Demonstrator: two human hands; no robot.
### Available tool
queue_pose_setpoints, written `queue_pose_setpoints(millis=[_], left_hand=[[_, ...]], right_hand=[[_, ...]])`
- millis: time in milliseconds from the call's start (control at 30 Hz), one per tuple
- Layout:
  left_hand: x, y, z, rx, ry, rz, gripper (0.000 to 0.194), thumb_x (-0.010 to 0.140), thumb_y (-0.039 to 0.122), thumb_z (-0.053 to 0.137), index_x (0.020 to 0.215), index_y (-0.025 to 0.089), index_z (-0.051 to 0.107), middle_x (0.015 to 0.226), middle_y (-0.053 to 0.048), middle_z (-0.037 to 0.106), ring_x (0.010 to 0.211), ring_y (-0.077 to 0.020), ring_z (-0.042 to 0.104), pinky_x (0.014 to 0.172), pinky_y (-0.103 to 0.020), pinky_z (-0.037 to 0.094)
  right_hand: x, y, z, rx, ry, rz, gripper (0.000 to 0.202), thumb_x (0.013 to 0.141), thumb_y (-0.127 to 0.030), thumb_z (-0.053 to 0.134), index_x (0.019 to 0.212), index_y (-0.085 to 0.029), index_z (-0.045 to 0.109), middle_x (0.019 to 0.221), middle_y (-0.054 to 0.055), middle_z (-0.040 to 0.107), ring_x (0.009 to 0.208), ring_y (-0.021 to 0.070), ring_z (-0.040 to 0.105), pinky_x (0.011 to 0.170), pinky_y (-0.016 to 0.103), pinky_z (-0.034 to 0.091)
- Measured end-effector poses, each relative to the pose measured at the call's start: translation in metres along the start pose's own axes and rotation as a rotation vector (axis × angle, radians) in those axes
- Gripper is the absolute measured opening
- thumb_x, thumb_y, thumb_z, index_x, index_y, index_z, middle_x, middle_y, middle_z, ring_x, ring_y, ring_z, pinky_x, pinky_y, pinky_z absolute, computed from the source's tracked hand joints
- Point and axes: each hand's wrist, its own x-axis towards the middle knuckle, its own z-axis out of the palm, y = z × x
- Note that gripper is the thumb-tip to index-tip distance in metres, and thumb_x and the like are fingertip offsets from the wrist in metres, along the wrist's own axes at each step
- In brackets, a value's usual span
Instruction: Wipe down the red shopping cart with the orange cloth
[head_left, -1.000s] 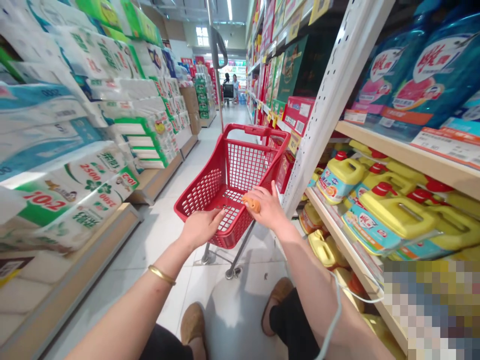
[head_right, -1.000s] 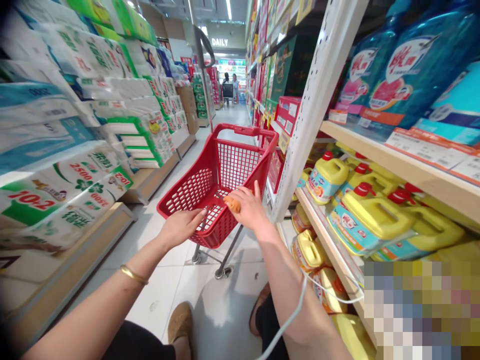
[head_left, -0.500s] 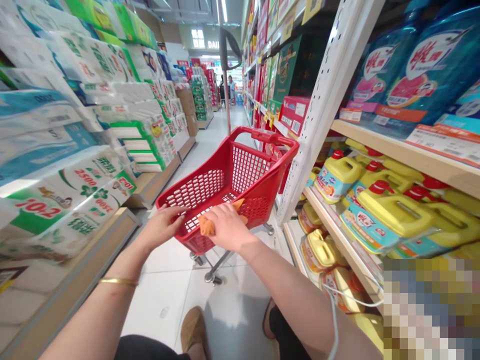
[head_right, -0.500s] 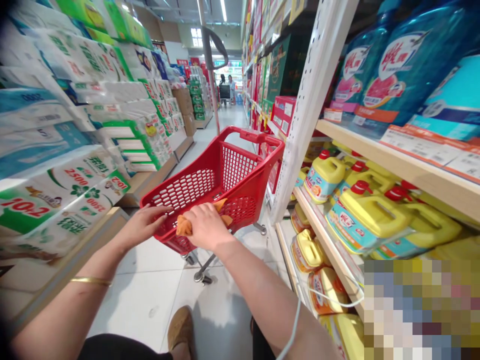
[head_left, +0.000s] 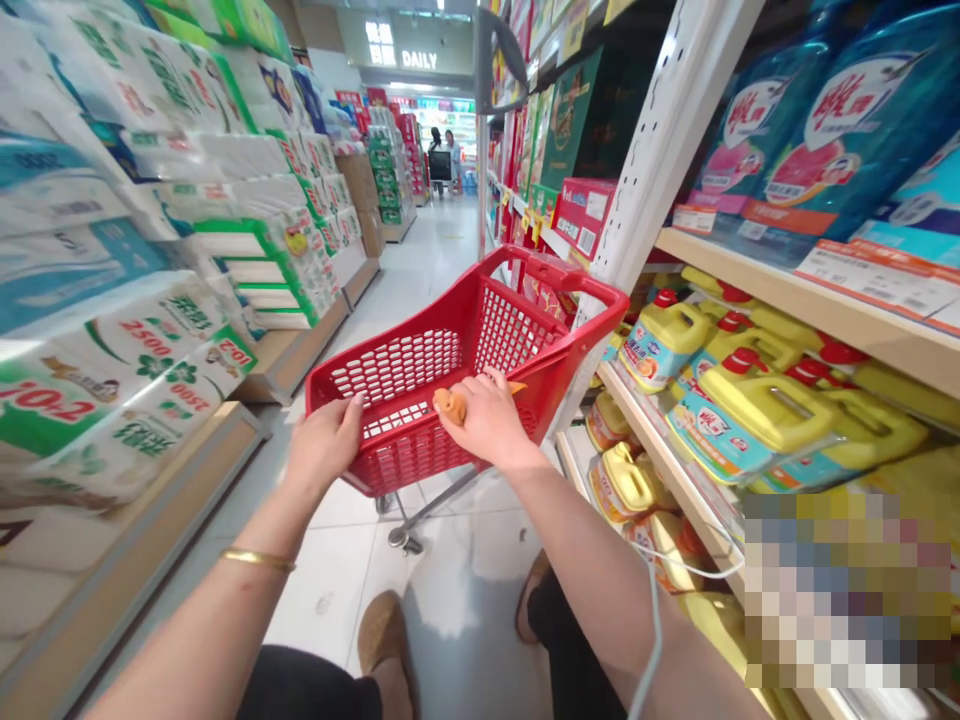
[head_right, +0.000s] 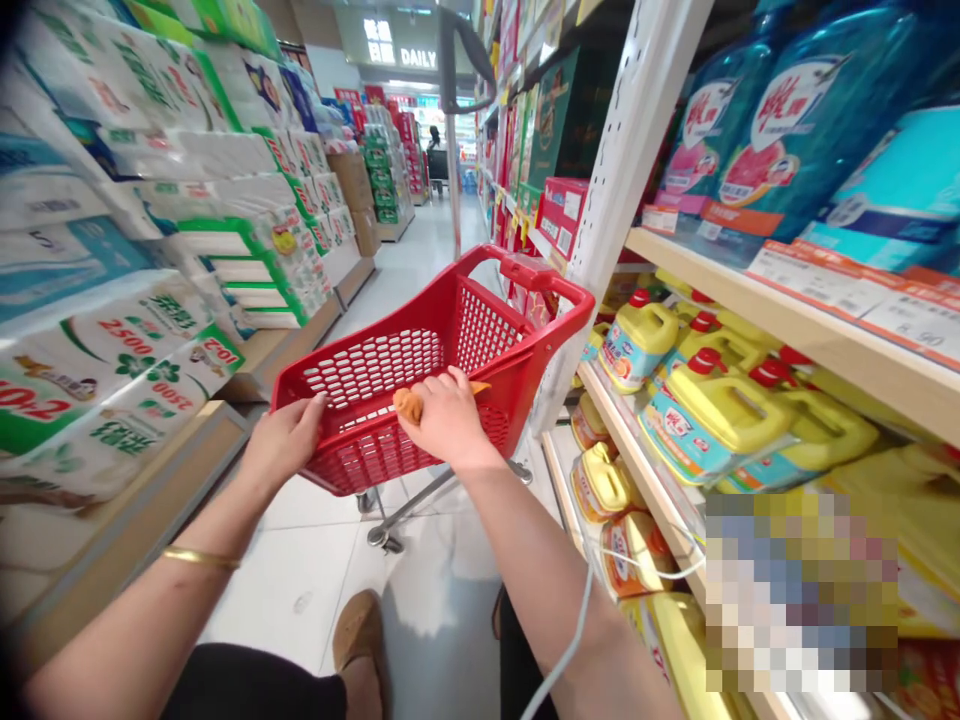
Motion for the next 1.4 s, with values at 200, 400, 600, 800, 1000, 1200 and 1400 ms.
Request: queue_pose_setpoints(millis=[200,400,600,800,1000,1200,1400], left_hand=[[0.014,0.009,0.026,-0.246,0.134,0.028,0.065,0.107,0.057,0.027,0.144,0.019,0.065,0.157,-0.011,0.06,0.154,-0.034,0.046,0.129,-0.052,0.034],[0.023,0.03,0.047,-0.329,0.166,0.054,0.068,0.11,0.057,0.022,0.157,0.019,0.054,0.167,-0.01,0.049,0.161,-0.034,0.034,0.134,-0.059,0.021],[0.034,0.024,0.048,-0.393,0.137,0.008,0.07,0.11,0.055,0.022,0.158,0.014,0.052,0.165,-0.013,0.051,0.159,-0.028,0.04,0.135,-0.048,0.025],[0.015,0.029,0.051,-0.315,0.231,0.088,0.067,0.109,0.061,0.029,0.161,0.024,0.049,0.172,-0.01,0.039,0.165,-0.0366,0.024,0.133,-0.066,0.017],[0.009,0.041,0.048,-0.184,0.305,0.135,0.067,0.111,0.055,0.021,0.162,0.021,0.048,0.174,-0.011,0.036,0.165,-0.0387,0.021,0.133,-0.068,0.012],[0.01,0.04,0.048,-0.178,0.268,0.152,0.068,0.112,0.053,0.016,0.165,0.022,0.044,0.175,-0.011,0.033,0.166,-0.0362,0.021,0.132,-0.068,0.015],[0.002,0.043,0.043,-0.09,0.213,0.23,0.064,0.112,0.05,0.019,0.163,0.023,0.047,0.175,-0.009,0.033,0.166,-0.0318,0.021,0.133,-0.067,0.013]], right_hand=[[-0.011,0.003,-0.008,-0.083,0.032,0.06,0.035,0.103,-0.054,0.061,0.089,-0.023,0.067,0.091,0.006,0.072,0.098,0.0259,0.064,0.12,0.047,0.035],[-0.017,0.006,-0.014,-0.118,0.026,0.2,0.021,0.105,-0.03,0.054,0.094,-0.021,0.069,0.094,0.008,0.077,0.098,0.0264,0.071,0.129,0.051,0.026],[-0.01,-0.035,0.016,0.096,-0.115,0.018,0.045,0.098,-0.027,0.064,0.143,-0.022,0.064,0.137,0.009,0.075,0.148,0.0303,0.053,0.135,0.06,0.005],[-0.02,0.004,-0.011,-0.073,0.084,0.158,0.032,0.102,-0.032,0.057,0.127,-0.025,0.076,0.17,0.008,0.045,0.164,0.0376,0.024,0.13,0.076,-0.008],[-0.023,0.021,-0.016,-0.196,0.215,0.374,0.046,0.098,-0.027,0.058,0.139,-0.012,0.069,0.169,0.021,0.043,0.164,0.0428,0.021,0.129,0.078,0.0],[-0.004,-0.047,0.037,0.043,-0.05,-0.024,0.054,0.102,-0.038,0.06,0.151,-0.015,0.061,0.162,0.013,0.055,0.16,0.0295,0.037,0.137,0.058,0.001],[-0.032,0.041,-0.016,-0.185,0.24,0.328,0.047,0.101,-0.026,0.05,0.145,-0.015,0.065,0.161,0.016,0.056,0.161,0.0358,0.033,0.131,0.074,-0.002]])
